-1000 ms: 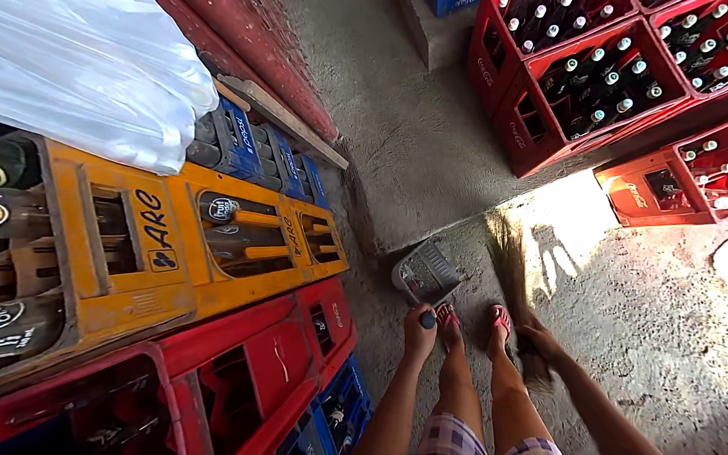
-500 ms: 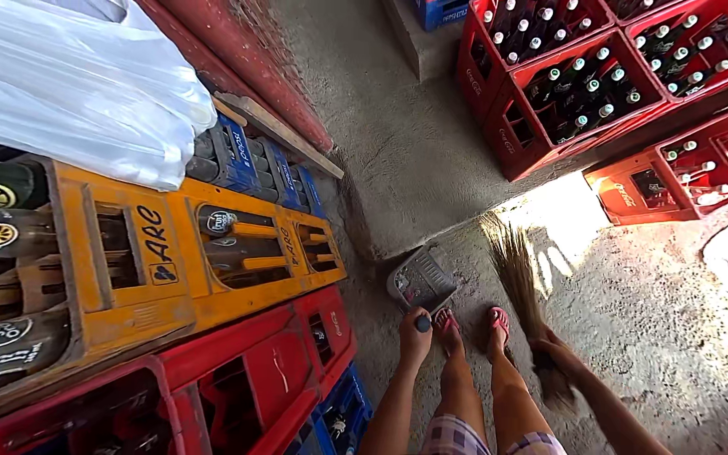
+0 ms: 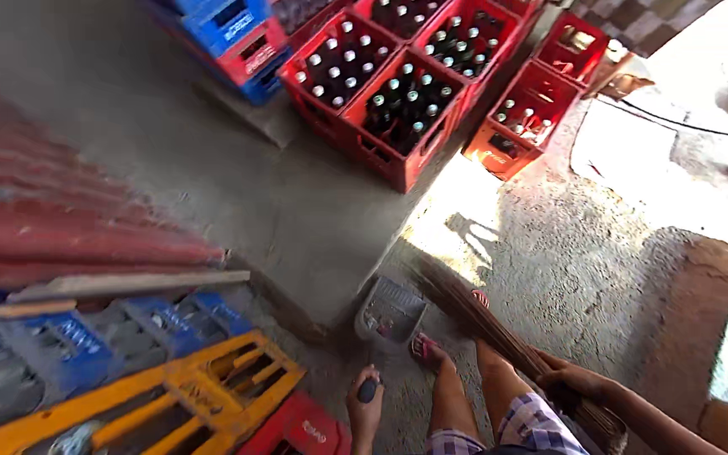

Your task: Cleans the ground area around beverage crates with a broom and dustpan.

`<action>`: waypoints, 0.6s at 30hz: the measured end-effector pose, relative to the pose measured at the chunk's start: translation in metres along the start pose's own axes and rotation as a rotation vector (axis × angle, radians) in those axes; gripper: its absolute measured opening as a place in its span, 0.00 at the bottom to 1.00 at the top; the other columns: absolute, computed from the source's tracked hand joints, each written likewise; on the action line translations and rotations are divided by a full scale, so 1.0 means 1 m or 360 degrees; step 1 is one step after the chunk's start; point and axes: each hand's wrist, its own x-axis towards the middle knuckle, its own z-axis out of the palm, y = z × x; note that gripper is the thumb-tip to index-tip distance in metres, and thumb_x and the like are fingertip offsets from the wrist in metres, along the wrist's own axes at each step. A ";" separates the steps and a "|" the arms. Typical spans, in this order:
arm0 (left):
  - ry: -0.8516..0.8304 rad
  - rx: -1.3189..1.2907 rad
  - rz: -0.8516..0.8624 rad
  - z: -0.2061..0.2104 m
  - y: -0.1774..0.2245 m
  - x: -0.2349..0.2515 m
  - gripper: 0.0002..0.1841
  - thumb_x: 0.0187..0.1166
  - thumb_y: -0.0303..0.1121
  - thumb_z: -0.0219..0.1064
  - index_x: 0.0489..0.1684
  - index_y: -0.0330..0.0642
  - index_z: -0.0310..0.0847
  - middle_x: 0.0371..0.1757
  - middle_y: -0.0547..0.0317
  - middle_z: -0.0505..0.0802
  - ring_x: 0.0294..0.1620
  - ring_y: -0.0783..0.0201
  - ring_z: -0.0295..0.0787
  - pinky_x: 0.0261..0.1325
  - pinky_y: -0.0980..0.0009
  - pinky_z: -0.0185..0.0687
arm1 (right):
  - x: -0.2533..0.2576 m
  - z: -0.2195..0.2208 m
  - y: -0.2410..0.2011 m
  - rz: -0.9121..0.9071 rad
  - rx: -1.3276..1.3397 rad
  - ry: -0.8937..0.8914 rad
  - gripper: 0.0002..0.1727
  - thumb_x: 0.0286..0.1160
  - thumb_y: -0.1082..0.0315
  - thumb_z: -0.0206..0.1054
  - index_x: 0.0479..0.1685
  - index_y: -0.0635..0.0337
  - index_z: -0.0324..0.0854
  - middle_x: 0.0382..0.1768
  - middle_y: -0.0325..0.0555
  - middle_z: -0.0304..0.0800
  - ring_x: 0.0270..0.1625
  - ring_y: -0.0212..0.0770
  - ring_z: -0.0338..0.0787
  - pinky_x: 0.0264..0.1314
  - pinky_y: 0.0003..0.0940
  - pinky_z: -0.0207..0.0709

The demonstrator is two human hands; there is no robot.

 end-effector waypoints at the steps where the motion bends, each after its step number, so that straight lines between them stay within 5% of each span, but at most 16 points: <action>1: -0.0050 -0.0029 0.0058 0.010 0.003 0.008 0.13 0.50 0.20 0.66 0.34 0.21 0.83 0.42 0.46 0.92 0.53 0.65 0.89 0.67 0.69 0.81 | -0.005 -0.016 0.007 -0.0039 0.0074 0.0066 0.48 0.79 0.67 0.64 0.96 0.38 0.38 0.51 0.54 0.86 0.39 0.45 0.89 0.42 0.45 0.85; 5: -0.0295 -0.0098 0.0257 0.068 0.024 0.048 0.11 0.50 0.20 0.65 0.31 0.23 0.82 0.42 0.48 0.93 0.57 0.67 0.89 0.72 0.70 0.79 | -0.003 -0.086 0.047 -0.0158 0.0315 0.0395 0.51 0.79 0.67 0.66 0.96 0.39 0.33 0.53 0.58 0.83 0.40 0.49 0.89 0.43 0.49 0.85; 8: -0.0515 -0.0113 0.0351 0.129 0.054 0.083 0.09 0.51 0.21 0.65 0.29 0.24 0.81 0.43 0.48 0.93 0.60 0.63 0.89 0.75 0.68 0.77 | 0.009 -0.153 0.074 -0.0175 0.0283 0.0776 0.56 0.72 0.75 0.72 0.98 0.48 0.35 0.75 0.72 0.74 0.62 0.63 0.87 0.62 0.61 0.81; 10: -0.0643 -0.0110 0.0400 0.178 0.078 0.104 0.09 0.51 0.21 0.65 0.28 0.25 0.81 0.43 0.48 0.93 0.61 0.61 0.89 0.76 0.67 0.77 | 0.008 -0.198 0.080 -0.0156 0.0303 0.0922 0.57 0.72 0.76 0.74 0.98 0.50 0.35 0.81 0.73 0.69 0.74 0.66 0.81 0.74 0.63 0.74; 18: -0.1017 -0.0002 0.0635 0.399 0.172 0.159 0.08 0.50 0.19 0.66 0.27 0.26 0.83 0.40 0.47 0.93 0.55 0.61 0.91 0.69 0.67 0.81 | 0.026 -0.343 0.023 -0.0261 0.0940 0.1130 0.51 0.78 0.73 0.69 0.97 0.49 0.37 0.76 0.72 0.73 0.65 0.63 0.84 0.65 0.61 0.78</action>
